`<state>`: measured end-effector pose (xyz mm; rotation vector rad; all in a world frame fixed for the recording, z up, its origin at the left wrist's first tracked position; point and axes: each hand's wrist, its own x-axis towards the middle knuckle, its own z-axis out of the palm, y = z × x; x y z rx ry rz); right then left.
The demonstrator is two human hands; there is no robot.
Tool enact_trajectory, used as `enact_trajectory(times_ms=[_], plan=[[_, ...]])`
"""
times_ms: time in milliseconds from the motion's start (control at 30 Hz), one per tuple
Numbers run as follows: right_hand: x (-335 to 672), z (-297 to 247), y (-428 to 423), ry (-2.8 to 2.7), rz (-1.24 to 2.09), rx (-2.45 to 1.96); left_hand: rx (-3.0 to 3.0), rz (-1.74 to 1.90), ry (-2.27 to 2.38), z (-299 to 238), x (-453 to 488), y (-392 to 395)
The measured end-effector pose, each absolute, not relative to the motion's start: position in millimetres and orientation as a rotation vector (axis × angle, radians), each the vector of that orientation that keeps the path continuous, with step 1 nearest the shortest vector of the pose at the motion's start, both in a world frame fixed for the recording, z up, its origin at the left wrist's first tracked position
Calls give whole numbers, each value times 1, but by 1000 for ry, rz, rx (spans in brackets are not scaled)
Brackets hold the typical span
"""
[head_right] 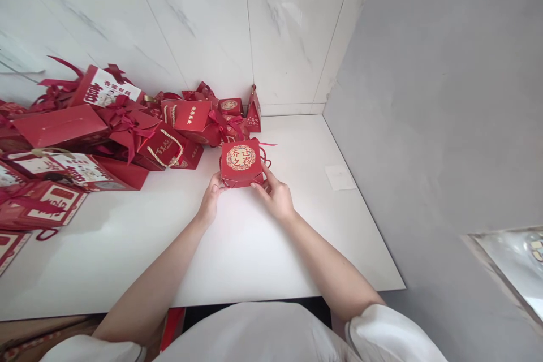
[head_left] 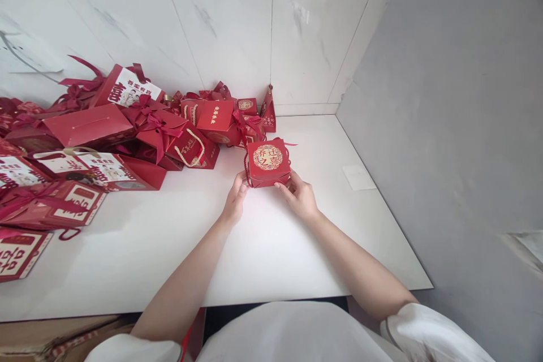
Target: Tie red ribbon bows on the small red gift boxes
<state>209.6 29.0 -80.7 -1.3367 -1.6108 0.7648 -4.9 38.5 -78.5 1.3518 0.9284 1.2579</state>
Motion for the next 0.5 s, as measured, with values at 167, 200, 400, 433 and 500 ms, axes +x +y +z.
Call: enact_trajectory(times_ms=[167, 200, 400, 433, 500], plan=[[213, -84, 29, -1772, 594, -1235, 1017, 1237, 946, -81, -6, 46], [212, -85, 28, -1810, 573, -1197, 965, 1228, 941, -80, -6, 46], [205, -87, 20, -1884, 506, -1092, 833, 1178, 827, -71, -10, 48], [204, -87, 20, -1883, 497, -1088, 830, 1172, 820, -71, -10, 48], [204, -87, 19, -1867, 488, -1079, 831, 1153, 814, -71, -11, 47]])
